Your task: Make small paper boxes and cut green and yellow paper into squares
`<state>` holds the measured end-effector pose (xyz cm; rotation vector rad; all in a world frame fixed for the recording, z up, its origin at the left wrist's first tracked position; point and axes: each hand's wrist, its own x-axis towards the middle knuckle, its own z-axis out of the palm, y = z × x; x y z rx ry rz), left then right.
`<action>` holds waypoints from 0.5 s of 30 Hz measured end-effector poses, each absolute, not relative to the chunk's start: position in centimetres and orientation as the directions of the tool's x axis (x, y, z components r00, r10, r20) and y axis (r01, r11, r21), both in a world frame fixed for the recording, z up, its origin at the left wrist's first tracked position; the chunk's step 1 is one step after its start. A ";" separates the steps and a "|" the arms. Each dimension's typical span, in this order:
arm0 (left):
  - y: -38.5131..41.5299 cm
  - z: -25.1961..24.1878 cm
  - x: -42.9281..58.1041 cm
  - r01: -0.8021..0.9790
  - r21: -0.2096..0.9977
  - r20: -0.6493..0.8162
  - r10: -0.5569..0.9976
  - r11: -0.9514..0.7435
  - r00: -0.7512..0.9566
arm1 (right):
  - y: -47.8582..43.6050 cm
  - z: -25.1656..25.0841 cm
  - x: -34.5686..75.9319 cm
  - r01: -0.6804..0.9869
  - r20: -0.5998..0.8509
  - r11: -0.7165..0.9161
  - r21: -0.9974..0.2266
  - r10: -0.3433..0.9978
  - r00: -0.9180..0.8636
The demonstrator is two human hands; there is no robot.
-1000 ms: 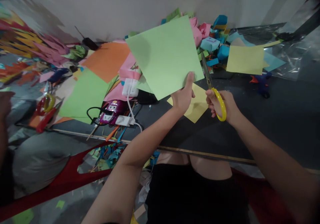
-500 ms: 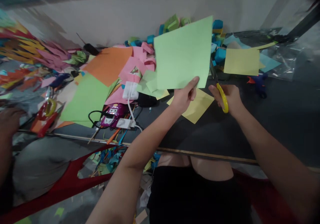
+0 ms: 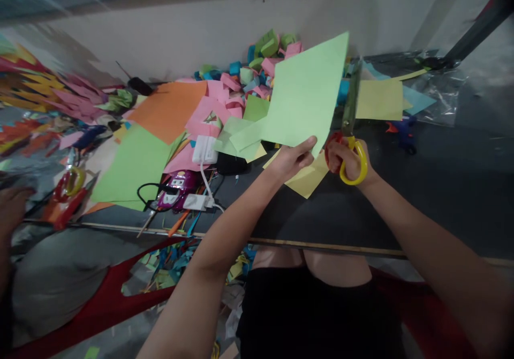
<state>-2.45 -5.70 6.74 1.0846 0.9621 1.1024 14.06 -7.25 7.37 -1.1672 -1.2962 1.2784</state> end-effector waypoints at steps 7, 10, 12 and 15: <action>-5.3 5.1 -2.4 0.069 0.996 0.049 0.995 -0.055 0.087 | -6.9 6.6 14.1 -0.206 0.080 0.046 -0.977 0.984 -0.159; -5.6 5.4 -2.8 0.183 0.977 0.093 0.989 -0.113 0.114 | -6.6 6.4 14.2 -0.234 0.092 0.067 -0.970 0.991 -0.098; -5.7 5.7 -2.9 0.258 0.961 0.067 0.991 -0.096 0.118 | -6.2 6.0 14.2 -0.269 0.112 0.098 -0.958 0.993 -0.038; -5.7 6.0 -2.9 0.297 0.954 0.019 0.994 -0.050 0.105 | -5.6 5.3 14.4 -0.305 0.149 0.135 -0.943 0.989 -0.021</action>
